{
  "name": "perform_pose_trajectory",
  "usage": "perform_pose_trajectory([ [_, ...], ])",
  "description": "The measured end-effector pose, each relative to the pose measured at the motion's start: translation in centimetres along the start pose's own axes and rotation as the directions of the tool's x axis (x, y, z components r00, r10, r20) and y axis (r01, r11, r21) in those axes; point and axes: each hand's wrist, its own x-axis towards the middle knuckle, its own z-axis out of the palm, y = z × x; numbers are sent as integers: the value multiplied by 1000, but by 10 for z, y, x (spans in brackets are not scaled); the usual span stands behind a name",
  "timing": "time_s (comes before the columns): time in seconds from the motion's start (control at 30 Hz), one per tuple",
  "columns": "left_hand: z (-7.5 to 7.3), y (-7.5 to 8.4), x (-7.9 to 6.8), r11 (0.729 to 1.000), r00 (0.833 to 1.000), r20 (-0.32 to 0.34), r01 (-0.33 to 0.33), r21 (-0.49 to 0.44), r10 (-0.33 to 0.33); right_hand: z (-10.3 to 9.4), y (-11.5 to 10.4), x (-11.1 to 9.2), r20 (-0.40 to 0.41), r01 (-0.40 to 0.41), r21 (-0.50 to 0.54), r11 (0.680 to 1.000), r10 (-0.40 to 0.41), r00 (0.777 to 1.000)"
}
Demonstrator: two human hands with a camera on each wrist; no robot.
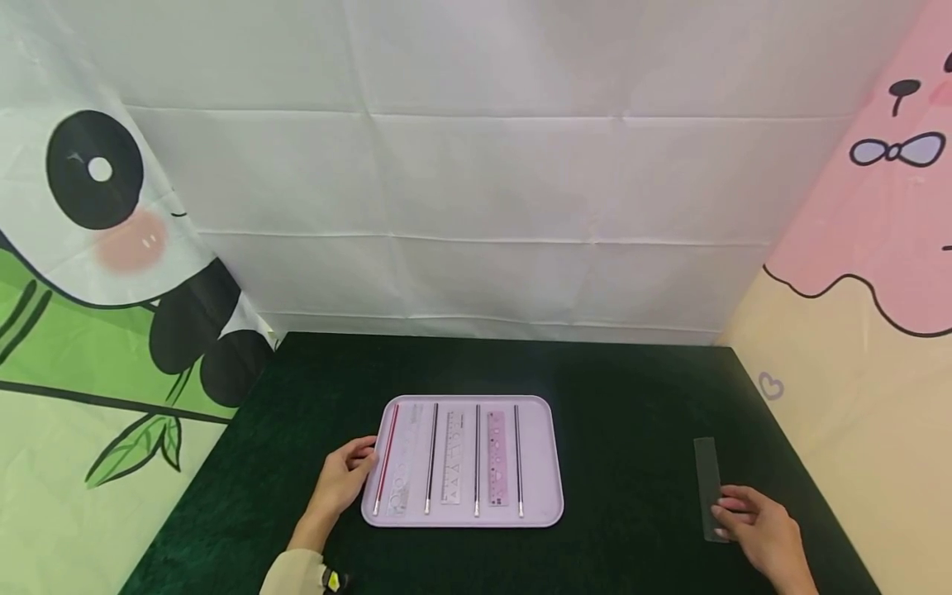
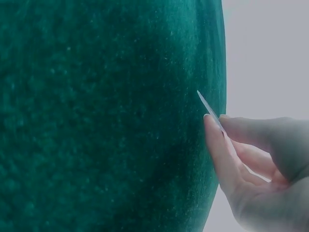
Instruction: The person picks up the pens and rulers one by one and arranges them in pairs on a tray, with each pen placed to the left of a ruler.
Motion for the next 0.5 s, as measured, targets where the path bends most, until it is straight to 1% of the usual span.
perform_pose_trajectory([
  [0.33,2,-4,3,1000,1000,-4,9,0,-9,2,-13,-7,0,4,54,999,-4,1000],
  [0.5,3,-5,4,1000,1000,0,11,1,-11,4,-17,-9,-15,28,40,999,-28,999],
])
